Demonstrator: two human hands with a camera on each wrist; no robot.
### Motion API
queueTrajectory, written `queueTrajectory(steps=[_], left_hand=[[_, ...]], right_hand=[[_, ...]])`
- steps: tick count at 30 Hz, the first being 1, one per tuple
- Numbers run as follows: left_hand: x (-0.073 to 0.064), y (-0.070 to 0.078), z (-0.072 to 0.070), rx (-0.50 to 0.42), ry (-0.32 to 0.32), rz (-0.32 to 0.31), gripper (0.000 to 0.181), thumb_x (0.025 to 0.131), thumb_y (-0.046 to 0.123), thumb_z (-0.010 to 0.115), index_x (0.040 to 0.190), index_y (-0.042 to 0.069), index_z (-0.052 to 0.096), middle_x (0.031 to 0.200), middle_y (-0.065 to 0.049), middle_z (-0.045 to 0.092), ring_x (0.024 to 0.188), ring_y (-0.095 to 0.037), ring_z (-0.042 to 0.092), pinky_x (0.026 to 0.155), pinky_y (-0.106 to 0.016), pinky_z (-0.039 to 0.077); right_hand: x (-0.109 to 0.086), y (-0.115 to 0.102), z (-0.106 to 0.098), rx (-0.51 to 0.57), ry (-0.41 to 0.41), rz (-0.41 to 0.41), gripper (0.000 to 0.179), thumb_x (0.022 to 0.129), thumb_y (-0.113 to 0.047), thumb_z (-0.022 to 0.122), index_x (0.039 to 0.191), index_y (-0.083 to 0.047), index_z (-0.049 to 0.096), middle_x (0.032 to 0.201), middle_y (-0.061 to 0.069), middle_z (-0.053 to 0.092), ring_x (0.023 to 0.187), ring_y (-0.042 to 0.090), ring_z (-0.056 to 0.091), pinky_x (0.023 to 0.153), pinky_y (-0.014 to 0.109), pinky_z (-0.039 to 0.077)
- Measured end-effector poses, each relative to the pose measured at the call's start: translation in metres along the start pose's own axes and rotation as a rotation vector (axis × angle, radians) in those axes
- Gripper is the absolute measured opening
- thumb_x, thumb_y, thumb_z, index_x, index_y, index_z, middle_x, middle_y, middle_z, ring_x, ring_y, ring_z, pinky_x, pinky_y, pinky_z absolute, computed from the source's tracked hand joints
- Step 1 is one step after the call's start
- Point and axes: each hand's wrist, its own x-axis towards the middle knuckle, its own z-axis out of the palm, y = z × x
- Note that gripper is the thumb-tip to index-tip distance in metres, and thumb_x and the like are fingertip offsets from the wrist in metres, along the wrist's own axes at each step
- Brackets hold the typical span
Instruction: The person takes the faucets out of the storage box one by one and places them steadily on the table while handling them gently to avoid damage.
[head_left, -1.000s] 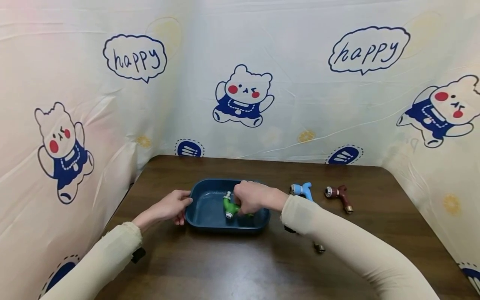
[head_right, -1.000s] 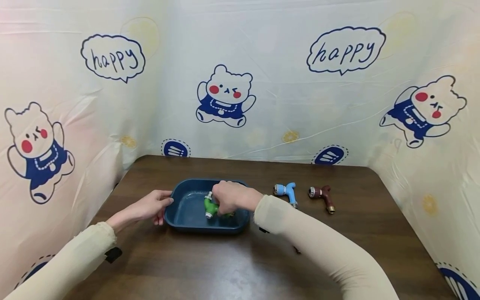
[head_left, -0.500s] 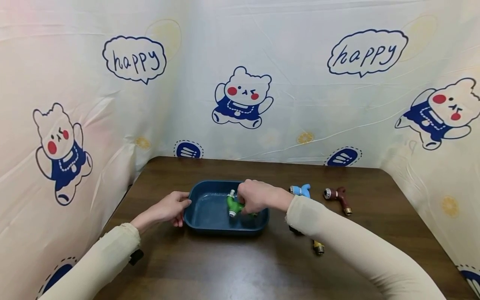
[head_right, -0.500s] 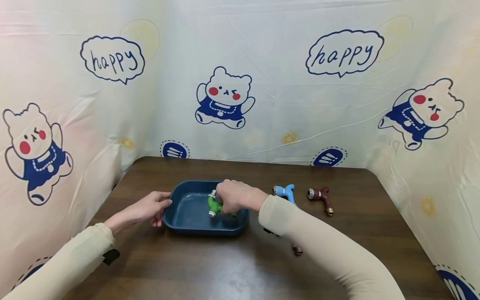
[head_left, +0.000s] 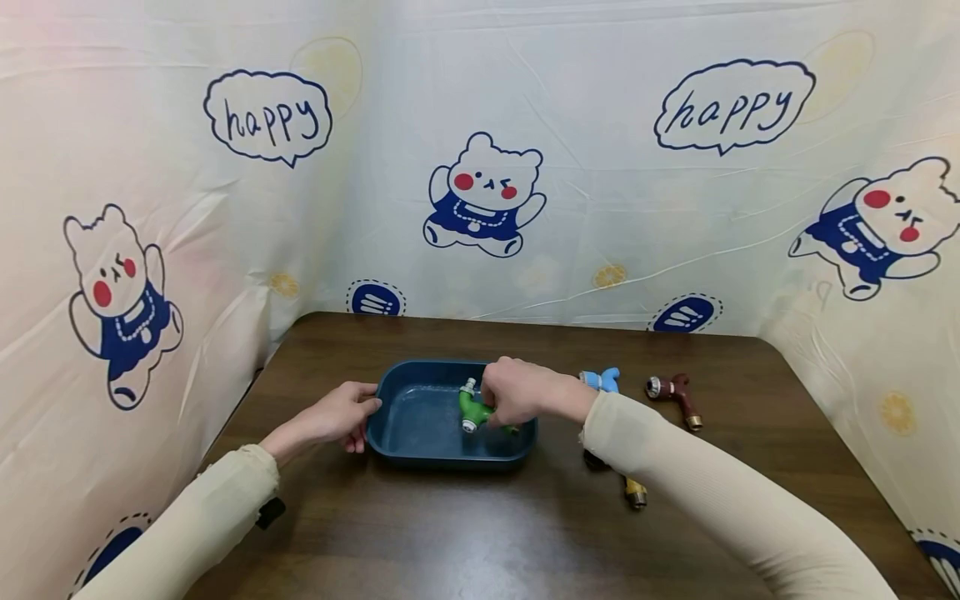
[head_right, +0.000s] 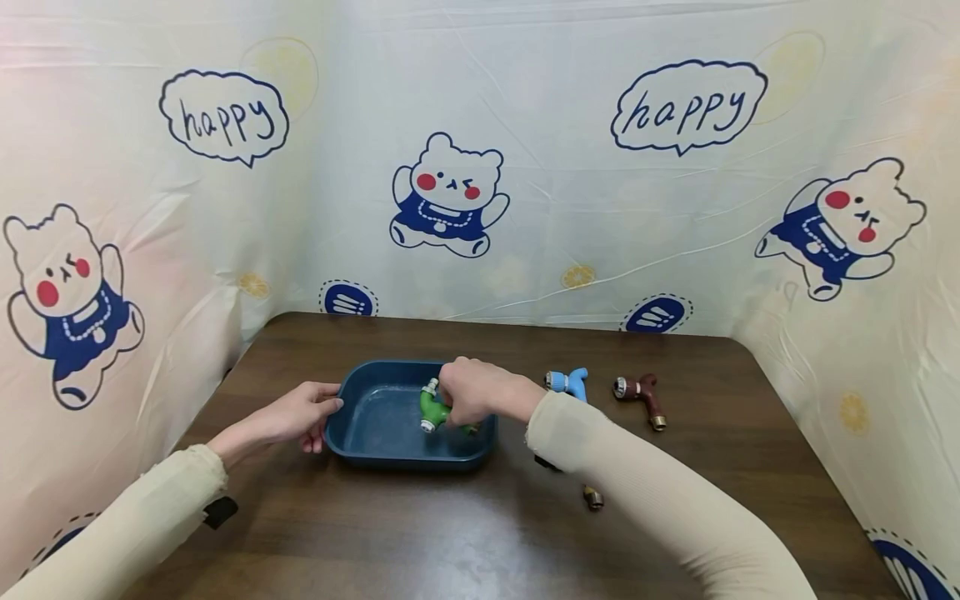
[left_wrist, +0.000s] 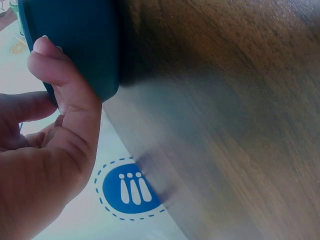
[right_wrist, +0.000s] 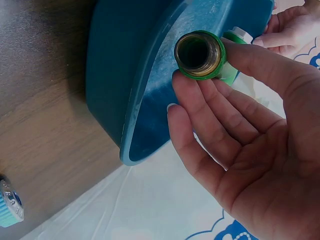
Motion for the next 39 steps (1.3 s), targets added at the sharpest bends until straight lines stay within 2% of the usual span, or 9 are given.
queueTrajectory(steps=[7,18,30,39], left_hand=[[-0.001,0.001,0.001,0.0,-0.002,-0.012,0.053,0.113,0.008,0.042,0.158,-0.016,0.026,0.059,-0.011,0.059,0.047,-0.017,0.06,0.045,-0.033,0.056],[0.0,0.003,-0.002,0.0,-0.002,0.0,0.052,0.113,0.008,0.042,0.158,-0.016,0.027,0.06,-0.011,0.059,0.047,-0.018,0.06,0.046,-0.033,0.056],[0.0,0.001,-0.001,0.008,0.003,0.002,0.051,0.113,0.006,0.042,0.157,-0.016,0.029,0.058,-0.011,0.059,0.046,-0.017,0.061,0.046,-0.034,0.057],[-0.002,0.003,-0.001,0.01,-0.007,-0.008,0.052,0.113,0.008,0.042,0.157,-0.016,0.027,0.059,-0.011,0.06,0.047,-0.017,0.061,0.045,-0.033,0.056]], right_hand=[[-0.003,0.004,0.002,0.01,-0.007,0.008,0.022,0.091,-0.019,0.086,0.074,-0.012,0.075,0.067,-0.005,0.064,0.056,0.009,0.057,0.057,0.024,0.053],[-0.006,0.006,-0.003,-0.009,0.012,-0.009,0.021,0.09,-0.017,0.087,0.074,-0.008,0.077,0.064,-0.004,0.063,0.055,0.01,0.056,0.056,0.025,0.051],[-0.015,0.009,-0.003,-0.031,0.021,0.006,0.032,0.088,-0.017,0.088,0.064,-0.013,0.068,0.058,-0.007,0.052,0.053,0.008,0.045,0.053,0.024,0.043],[-0.024,0.012,-0.004,-0.025,0.036,0.027,0.027,0.089,-0.018,0.087,0.068,-0.013,0.07,0.061,-0.006,0.055,0.055,0.008,0.047,0.054,0.023,0.044]])
